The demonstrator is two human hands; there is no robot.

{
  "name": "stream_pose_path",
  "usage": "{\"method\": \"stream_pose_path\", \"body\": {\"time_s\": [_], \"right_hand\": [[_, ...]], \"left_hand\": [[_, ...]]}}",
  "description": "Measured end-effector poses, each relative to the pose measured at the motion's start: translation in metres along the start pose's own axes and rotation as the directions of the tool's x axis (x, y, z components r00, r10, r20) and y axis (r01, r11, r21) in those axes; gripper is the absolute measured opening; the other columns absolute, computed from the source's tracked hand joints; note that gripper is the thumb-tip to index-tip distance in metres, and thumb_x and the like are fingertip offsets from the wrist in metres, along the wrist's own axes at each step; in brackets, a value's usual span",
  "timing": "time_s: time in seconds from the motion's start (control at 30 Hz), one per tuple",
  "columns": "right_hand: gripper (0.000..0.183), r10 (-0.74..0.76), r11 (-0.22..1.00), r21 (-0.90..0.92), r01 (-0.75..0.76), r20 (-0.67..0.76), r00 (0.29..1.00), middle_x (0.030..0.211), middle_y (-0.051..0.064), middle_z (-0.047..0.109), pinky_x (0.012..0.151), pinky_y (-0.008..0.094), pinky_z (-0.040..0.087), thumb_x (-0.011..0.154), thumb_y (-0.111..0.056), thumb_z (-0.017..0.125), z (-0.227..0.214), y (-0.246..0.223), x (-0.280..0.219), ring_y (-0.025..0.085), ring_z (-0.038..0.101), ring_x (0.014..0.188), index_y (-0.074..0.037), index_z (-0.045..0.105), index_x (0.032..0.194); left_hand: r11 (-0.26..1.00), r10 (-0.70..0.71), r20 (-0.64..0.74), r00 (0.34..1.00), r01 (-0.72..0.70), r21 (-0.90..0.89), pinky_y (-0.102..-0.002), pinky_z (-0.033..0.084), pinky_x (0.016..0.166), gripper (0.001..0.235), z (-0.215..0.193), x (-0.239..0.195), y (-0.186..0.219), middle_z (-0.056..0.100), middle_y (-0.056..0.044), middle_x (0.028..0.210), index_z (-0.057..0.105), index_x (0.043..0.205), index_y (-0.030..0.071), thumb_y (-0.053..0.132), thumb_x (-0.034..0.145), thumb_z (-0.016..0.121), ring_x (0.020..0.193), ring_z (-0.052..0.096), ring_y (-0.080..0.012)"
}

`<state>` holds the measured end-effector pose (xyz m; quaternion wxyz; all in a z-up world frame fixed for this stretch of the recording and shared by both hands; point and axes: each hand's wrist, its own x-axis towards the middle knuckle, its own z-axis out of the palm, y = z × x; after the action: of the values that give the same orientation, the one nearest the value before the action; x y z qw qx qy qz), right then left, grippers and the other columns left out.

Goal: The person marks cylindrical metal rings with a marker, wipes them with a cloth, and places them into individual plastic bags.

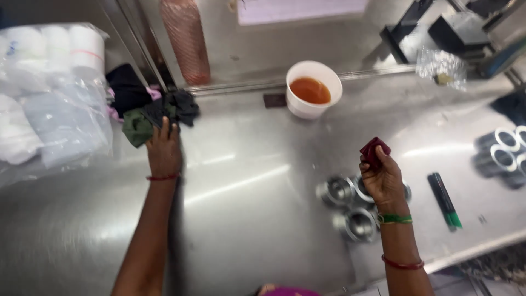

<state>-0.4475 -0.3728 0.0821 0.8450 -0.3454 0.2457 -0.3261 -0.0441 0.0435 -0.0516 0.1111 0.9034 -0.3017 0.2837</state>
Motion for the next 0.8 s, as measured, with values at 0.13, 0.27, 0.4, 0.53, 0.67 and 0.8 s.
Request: {"method": "stream_pose_path", "body": {"time_s": [0.13,0.27,0.4,0.53,0.67,0.8], "right_hand": [[0.039,-0.007,1.0,-0.027,0.006,-0.027,1.0,0.108,0.012,0.067,0.075,0.03,0.06,0.094,-0.02,0.077,-0.031,-0.027,-0.062,0.021,0.069,0.096,-0.001,0.058,0.122],[0.037,-0.009,0.98,-0.2,0.001,-0.039,0.999,0.106,0.011,0.067,0.058,0.021,0.055,0.095,-0.017,0.076,-0.08,-0.025,-0.066,0.014,0.069,0.081,0.0,0.061,0.125],[0.042,0.018,0.891,-0.453,-0.002,0.032,0.999,0.109,0.014,0.067,0.05,0.018,0.051,0.095,-0.012,0.071,-0.04,-0.046,-0.101,0.013,0.07,0.077,-0.003,0.061,0.135],[0.044,0.037,0.837,-0.547,0.005,0.066,0.997,0.114,0.017,0.067,0.066,0.024,0.058,0.098,-0.012,0.065,-0.032,-0.066,-0.117,0.018,0.074,0.087,-0.002,0.058,0.14],[0.052,0.058,0.781,-0.622,0.058,0.166,0.984,0.127,0.016,0.066,0.091,0.031,0.058,0.095,-0.005,0.06,-0.064,-0.077,-0.119,0.023,0.072,0.108,-0.001,0.052,0.146],[0.057,0.129,0.669,-0.742,0.056,0.19,0.973,0.125,0.017,0.066,0.093,0.038,0.057,0.094,0.001,0.057,-0.068,-0.075,-0.127,0.026,0.069,0.114,-0.004,0.048,0.151]], "left_hand": [[0.987,-0.073,0.269,0.96,0.03,0.16,-0.056,0.036,0.105,0.022,-0.084,0.024,0.068,0.057,-0.017,0.15,0.076,0.113,0.009,0.02,0.096,0.068,0.148,0.041,-0.0349],[0.899,0.106,0.152,0.983,-0.029,-0.438,-0.057,0.033,0.109,0.056,-0.102,0.008,0.18,0.05,-0.02,0.143,0.063,0.122,0.008,0.018,0.071,0.081,0.14,0.037,-0.0395],[0.761,0.531,0.545,0.649,-0.082,-0.643,-0.061,0.031,0.11,0.11,-0.16,-0.007,0.345,0.031,-0.011,0.158,0.03,0.154,0.032,0.012,0.062,0.089,0.147,0.025,-0.0397],[0.777,0.54,0.597,0.593,-0.079,-0.624,-0.06,0.037,0.106,0.119,-0.155,-0.016,0.397,0.028,-0.012,0.159,0.024,0.156,0.035,0.014,0.06,0.091,0.142,0.031,-0.0397],[0.785,0.469,0.602,0.646,0.008,-0.62,-0.051,0.049,0.1,0.104,-0.17,-0.028,0.392,0.046,-0.01,0.138,0.038,0.148,0.03,0.035,0.059,0.091,0.121,0.051,-0.0366],[0.834,0.301,0.615,0.729,0.111,-0.541,-0.048,0.056,0.091,0.083,-0.199,-0.077,0.371,0.051,-0.015,0.124,0.056,0.133,0.02,0.046,0.061,0.088,0.111,0.056,-0.0375]]}}
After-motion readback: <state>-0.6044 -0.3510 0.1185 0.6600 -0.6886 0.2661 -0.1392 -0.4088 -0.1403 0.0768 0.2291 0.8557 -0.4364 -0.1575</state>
